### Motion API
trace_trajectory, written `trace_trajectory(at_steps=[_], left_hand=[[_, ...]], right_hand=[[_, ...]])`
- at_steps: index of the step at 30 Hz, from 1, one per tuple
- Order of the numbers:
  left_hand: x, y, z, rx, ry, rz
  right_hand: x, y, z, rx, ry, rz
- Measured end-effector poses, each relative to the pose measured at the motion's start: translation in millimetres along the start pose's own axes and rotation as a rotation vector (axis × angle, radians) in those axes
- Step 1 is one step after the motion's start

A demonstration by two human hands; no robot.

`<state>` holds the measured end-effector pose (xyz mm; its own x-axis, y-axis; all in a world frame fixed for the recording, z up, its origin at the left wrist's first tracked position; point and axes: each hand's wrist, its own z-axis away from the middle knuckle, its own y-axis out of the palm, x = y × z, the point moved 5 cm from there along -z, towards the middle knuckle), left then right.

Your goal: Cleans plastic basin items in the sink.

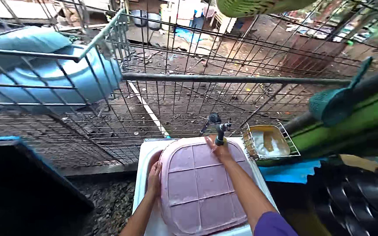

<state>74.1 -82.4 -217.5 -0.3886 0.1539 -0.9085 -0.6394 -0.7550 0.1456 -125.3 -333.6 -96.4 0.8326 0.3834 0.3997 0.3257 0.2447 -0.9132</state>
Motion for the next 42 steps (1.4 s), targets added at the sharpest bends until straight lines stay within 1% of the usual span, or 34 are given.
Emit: trace_trajectory(at_steps=[1, 3, 5, 7, 9, 11, 13, 14, 15, 16, 18, 21, 23, 24, 26, 28, 31, 33, 35, 37, 38, 40, 42], left_hand=[[-0.5, 0.9, 0.8, -0.004, -0.003, -0.016], [-2.5, 3.0, 1.7, -0.023, 0.005, -0.045], [-4.4, 3.9, 1.6, -0.037, 0.020, -0.058], [-3.3, 2.6, 0.1, -0.032, 0.021, -0.055], [-5.0, 1.7, 0.9, -0.025, 0.025, -0.046], [-14.3, 0.5, 5.5, -0.006, 0.070, -0.037], [-34.6, -0.1, 15.5, 0.024, 0.139, -0.048], [-49.2, -0.8, 22.4, 0.019, 0.143, -0.068], [-64.5, -3.2, 30.3, -0.003, 0.133, -0.095], [-78.4, -6.9, 35.8, -0.025, 0.136, -0.133], [-101.1, -16.7, 38.4, -0.052, 0.171, -0.209], [-128.0, -33.0, 36.0, -0.072, 0.206, -0.302], [-152.1, -42.2, 38.9, -0.084, 0.221, -0.315], [-164.8, -45.5, 42.2, -0.074, 0.231, -0.304], [-188.3, -45.0, 53.8, -0.047, 0.281, -0.348], [-210.0, -37.1, 69.7, -0.039, 0.311, -0.436], [-225.1, -25.2, 84.5, -0.068, 0.331, -0.534], [-232.1, -23.2, 88.2, -0.077, 0.322, -0.539], [-237.0, -24.9, 89.0, -0.084, 0.293, -0.532], [-235.5, -29.4, 86.2, -0.094, 0.237, -0.505], [-233.6, -32.2, 84.8, -0.108, 0.213, -0.482], [-229.7, -38.4, 80.8, -0.136, 0.183, -0.409], [-222.7, -46.6, 76.0, -0.158, 0.154, -0.336]], right_hand=[[-19.5, -15.6, 4.6, -0.035, 0.052, 0.008], [-66.5, -29.6, 12.0, -0.051, 0.160, 0.060], [-107.1, -34.0, 31.7, -0.045, 0.352, -0.033], [-136.2, -30.4, 67.8, -0.055, 0.524, -0.159], [-151.4, -19.2, 111.1, -0.123, 0.629, -0.291], [-155.1, -6.8, 148.2, -0.218, 0.791, -0.434], [-153.3, 1.5, 165.9, -0.209, 0.925, -0.464], [-149.7, 3.9, 166.0, -0.177, 0.943, -0.427], [-142.5, 5.3, 161.4, -0.168, 0.907, -0.394], [-129.2, 5.2, 152.7, -0.201, 0.825, -0.375], [-80.1, 3.1, 128.2, -0.250, 0.629, -0.315], [-1.3, 19.4, 98.1, -0.384, 0.294, -0.214], [28.2, 26.5, 90.9, -0.400, 0.170, -0.264], [32.3, 27.5, 90.9, -0.428, 0.139, -0.307], [22.2, 26.2, 95.7, -0.434, 0.161, -0.384], [-3.8, 28.3, 104.1, -0.384, 0.302, -0.418], [-45.9, 36.5, 121.1, -0.214, 0.540, -0.567], [-70.6, 45.8, 128.9, -0.141, 0.655, -0.777], [-90.7, 70.6, 137.9, -0.046, 0.746, -1.085], [-99.5, 96.7, 148.4, 0.037, 0.804, -1.328], [-98.6, 101.8, 152.1, 0.077, 0.813, -1.421], [-96.6, 97.4, 151.5, 0.207, 0.775, -1.519], [-100.6, 77.7, 146.7, 0.300, 0.679, -1.512]])
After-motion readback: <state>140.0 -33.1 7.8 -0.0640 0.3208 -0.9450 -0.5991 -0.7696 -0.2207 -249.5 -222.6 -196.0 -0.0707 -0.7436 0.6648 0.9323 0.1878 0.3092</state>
